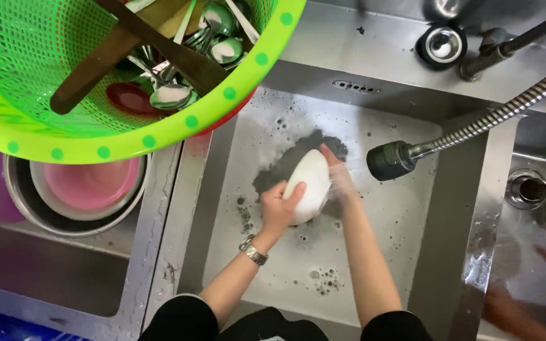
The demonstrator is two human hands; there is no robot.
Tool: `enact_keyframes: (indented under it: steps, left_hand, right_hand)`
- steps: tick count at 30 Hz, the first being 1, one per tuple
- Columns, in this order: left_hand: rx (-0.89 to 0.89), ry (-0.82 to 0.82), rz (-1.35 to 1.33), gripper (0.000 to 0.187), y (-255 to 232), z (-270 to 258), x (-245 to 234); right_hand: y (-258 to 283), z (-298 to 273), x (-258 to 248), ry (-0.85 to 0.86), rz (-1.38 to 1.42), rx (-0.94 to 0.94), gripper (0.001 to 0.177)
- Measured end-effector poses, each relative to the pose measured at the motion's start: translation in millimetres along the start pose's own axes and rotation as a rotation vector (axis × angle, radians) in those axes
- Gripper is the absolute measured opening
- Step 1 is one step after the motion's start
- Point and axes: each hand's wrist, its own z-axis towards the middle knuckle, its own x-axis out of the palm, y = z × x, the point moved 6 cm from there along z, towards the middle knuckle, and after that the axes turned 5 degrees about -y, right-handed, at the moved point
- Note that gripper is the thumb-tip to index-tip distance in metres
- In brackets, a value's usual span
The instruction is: The person washes various dishes, including plates, bowls, and a large pot, under running water in a double-basin stainless steel sink. They rinse each item and place it into a blue plastic dish rack beside the sink.
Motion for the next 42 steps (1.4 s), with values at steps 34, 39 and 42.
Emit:
enact_keyframes:
  steps: [34, 39, 42]
  left_hand:
    - [0.501, 0.468, 0.211, 0.056, -34, -13, 32]
    - [0.565, 0.443, 0.100, 0.048, -8, -32, 16]
    - [0.374, 0.372, -0.140, 0.046, 13, -24, 28]
  right_hand:
    - [-86, -28, -32, -0.339, 0.798, 0.126, 0.041]
    - [-118, -10, -31, -0.092, 0.894, 0.131, 0.047]
    - [-125, -12, -42, -0.027, 0.923, 0.197, 0.045]
